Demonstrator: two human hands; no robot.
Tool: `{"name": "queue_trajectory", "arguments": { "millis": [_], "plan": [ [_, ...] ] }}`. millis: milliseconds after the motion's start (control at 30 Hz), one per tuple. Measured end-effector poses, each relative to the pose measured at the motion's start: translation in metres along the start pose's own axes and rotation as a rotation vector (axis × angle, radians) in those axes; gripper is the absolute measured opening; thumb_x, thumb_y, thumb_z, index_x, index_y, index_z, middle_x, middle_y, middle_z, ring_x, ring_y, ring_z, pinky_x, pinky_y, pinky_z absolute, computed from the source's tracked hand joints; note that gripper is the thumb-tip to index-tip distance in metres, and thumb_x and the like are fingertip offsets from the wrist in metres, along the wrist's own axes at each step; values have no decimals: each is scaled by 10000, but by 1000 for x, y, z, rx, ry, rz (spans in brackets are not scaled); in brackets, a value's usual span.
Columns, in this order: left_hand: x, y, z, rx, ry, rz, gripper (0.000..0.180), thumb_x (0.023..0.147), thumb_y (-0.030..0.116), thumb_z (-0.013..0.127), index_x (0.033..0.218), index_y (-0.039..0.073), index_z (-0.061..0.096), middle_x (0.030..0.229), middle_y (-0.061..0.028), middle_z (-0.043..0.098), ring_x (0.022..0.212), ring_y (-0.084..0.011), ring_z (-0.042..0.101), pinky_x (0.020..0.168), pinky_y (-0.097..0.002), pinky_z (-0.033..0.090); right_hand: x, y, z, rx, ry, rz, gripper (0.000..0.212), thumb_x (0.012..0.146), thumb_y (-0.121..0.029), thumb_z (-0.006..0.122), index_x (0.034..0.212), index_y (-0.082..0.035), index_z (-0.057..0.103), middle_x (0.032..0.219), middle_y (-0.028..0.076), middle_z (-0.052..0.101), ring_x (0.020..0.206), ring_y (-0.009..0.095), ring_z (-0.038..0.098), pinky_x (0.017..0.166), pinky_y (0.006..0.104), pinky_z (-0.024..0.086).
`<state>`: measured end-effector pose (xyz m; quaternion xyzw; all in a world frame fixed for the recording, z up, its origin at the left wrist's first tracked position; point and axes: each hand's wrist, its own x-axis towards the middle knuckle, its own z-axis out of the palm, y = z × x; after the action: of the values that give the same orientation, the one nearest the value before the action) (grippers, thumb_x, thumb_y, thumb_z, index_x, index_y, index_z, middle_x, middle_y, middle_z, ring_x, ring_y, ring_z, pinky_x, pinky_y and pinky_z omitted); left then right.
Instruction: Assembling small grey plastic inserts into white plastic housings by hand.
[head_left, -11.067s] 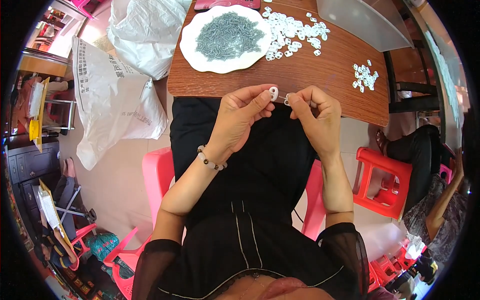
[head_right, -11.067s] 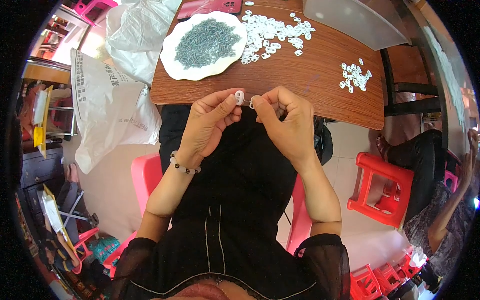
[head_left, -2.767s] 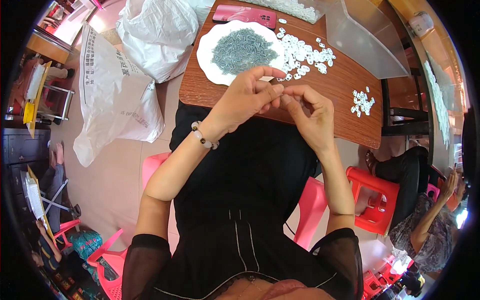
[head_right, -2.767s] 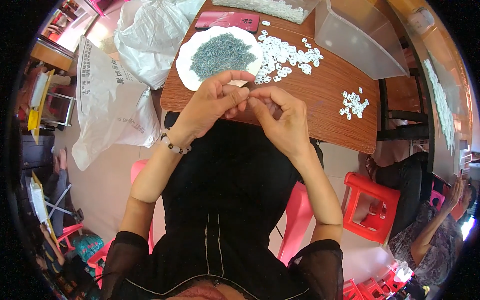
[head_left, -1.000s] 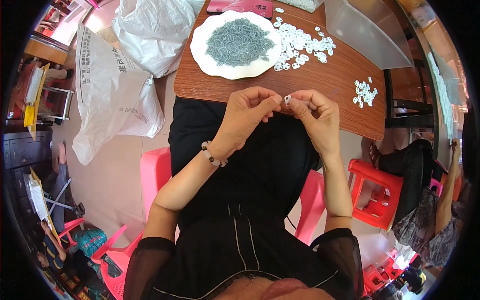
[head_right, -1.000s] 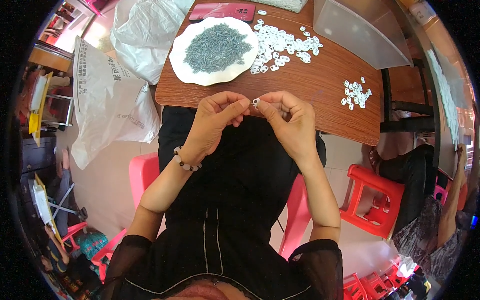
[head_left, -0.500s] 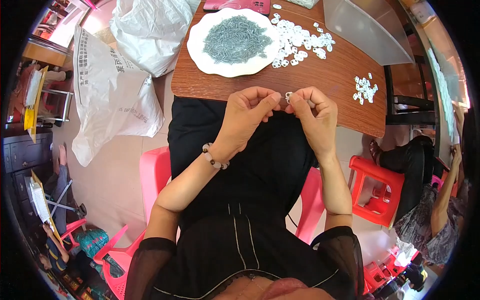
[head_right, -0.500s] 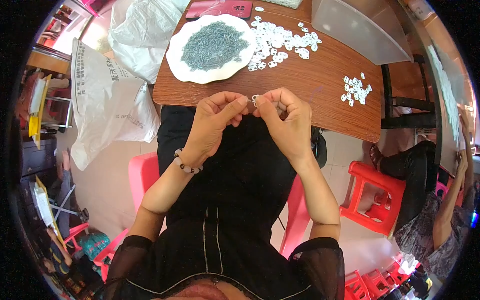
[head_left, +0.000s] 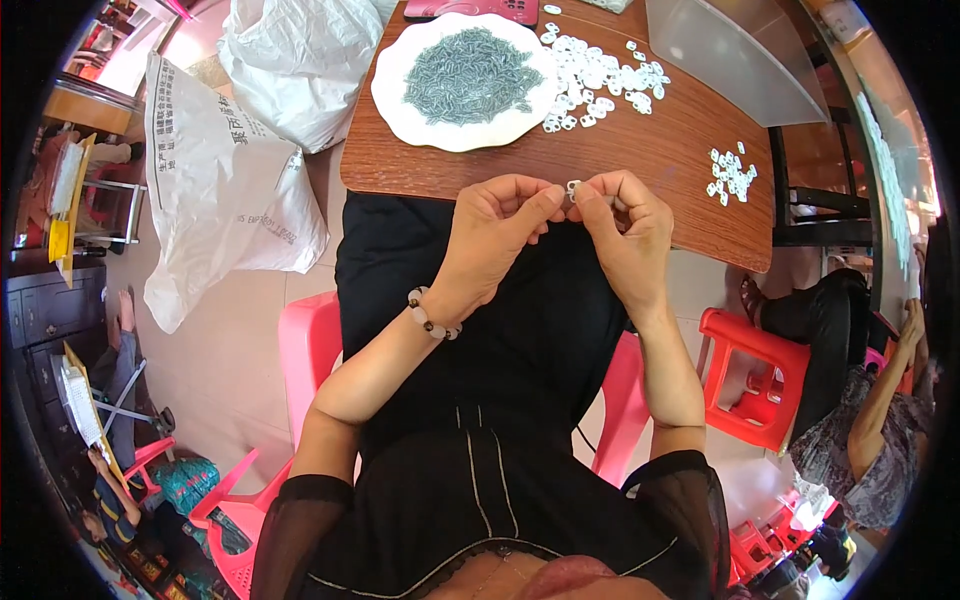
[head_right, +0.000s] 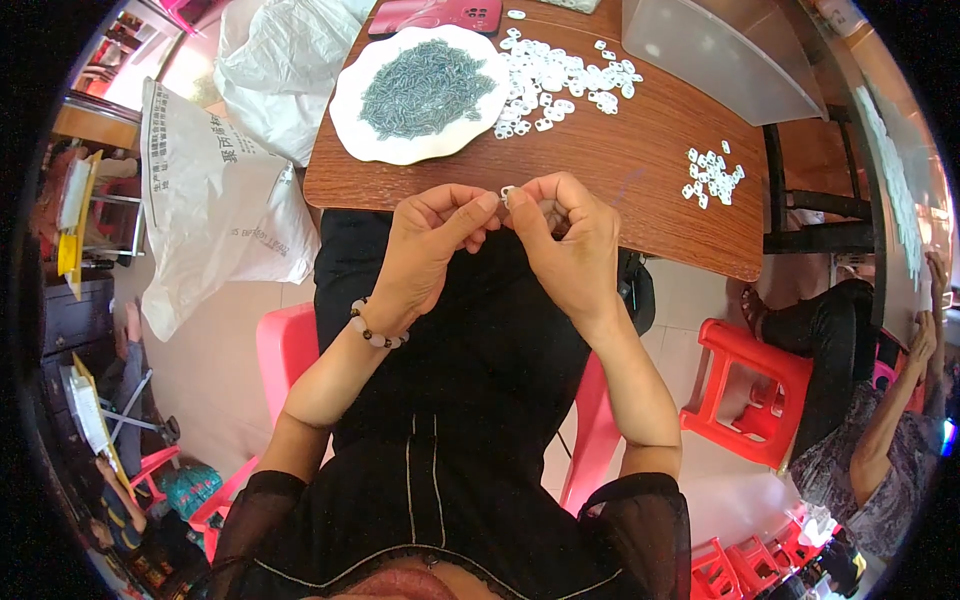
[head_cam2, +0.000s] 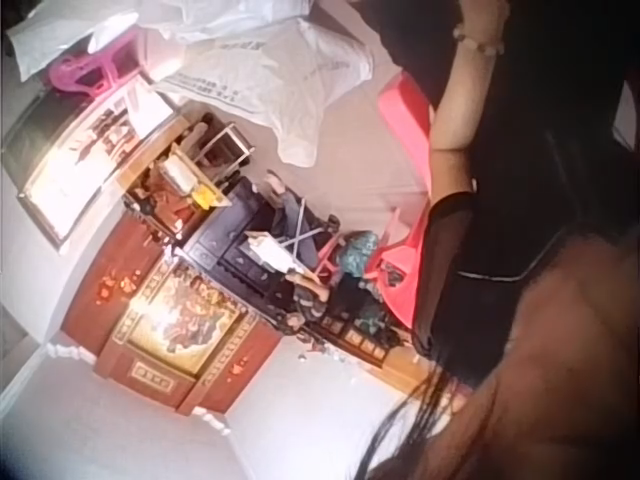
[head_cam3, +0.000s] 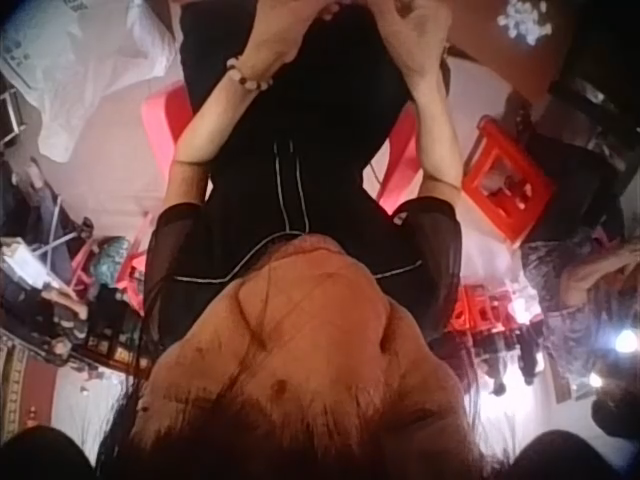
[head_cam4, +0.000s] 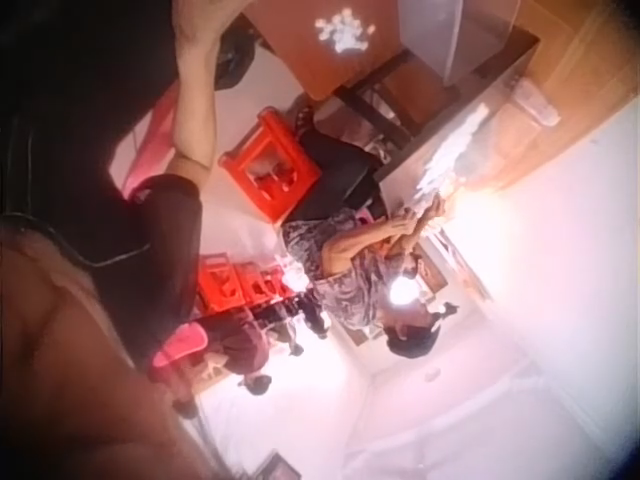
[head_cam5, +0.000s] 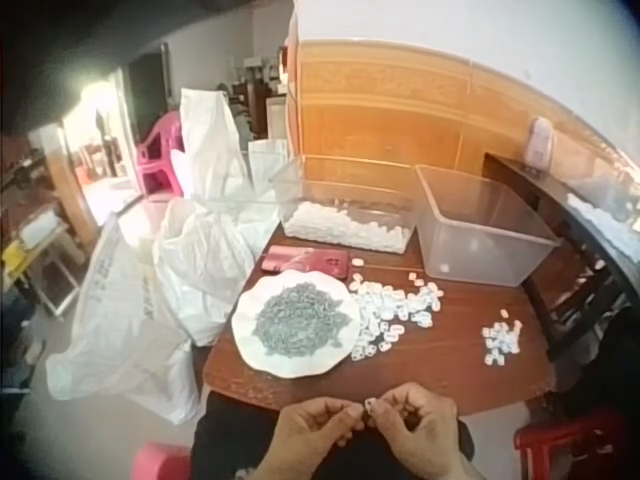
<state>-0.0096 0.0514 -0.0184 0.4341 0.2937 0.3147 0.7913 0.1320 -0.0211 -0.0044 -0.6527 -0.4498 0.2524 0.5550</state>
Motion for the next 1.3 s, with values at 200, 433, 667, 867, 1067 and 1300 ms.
{"name": "queue_trajectory", "arguments": {
  "millis": [200,433,667,867,1067,1300],
  "plan": [
    [1,1,-1,40,14,21,181,882,163,675,943,-7,680,804,-40,672,667,-57,566,600,-184,437,0,-2,3,2,1,-18,123,874,-110,654,826,1,630,652,10,645,550,14,522,499,183,385],
    [0,2,2,127,31,64,174,875,145,684,939,-17,685,786,-42,676,656,-52,575,587,-176,443,-1,-1,0,15,-27,-40,121,879,-105,646,830,4,630,662,20,649,573,24,545,520,186,402],
    [1,-2,1,91,15,74,185,883,153,676,944,-22,681,789,-45,677,651,-52,575,588,-173,446,1,4,0,96,-61,-4,121,885,-103,639,839,9,631,678,19,651,588,23,550,533,180,405],
    [2,-4,1,21,1,56,210,905,176,654,932,-31,681,785,-49,682,637,-48,573,571,-175,460,2,5,-3,130,-70,51,115,892,-95,629,842,8,630,674,2,641,596,9,544,539,166,402],
    [1,-4,-3,-17,4,27,235,927,198,624,937,-29,683,803,-54,689,645,-57,579,582,-187,469,2,1,-2,195,-53,79,114,894,-95,625,840,5,631,667,-3,633,594,6,538,535,162,395],
    [3,-4,-2,-33,3,-6,201,909,158,639,936,-37,679,811,-68,691,651,-60,586,589,-187,469,2,8,0,143,-62,68,124,892,-106,632,841,7,633,677,4,642,591,10,540,537,170,407]
  ]
}}
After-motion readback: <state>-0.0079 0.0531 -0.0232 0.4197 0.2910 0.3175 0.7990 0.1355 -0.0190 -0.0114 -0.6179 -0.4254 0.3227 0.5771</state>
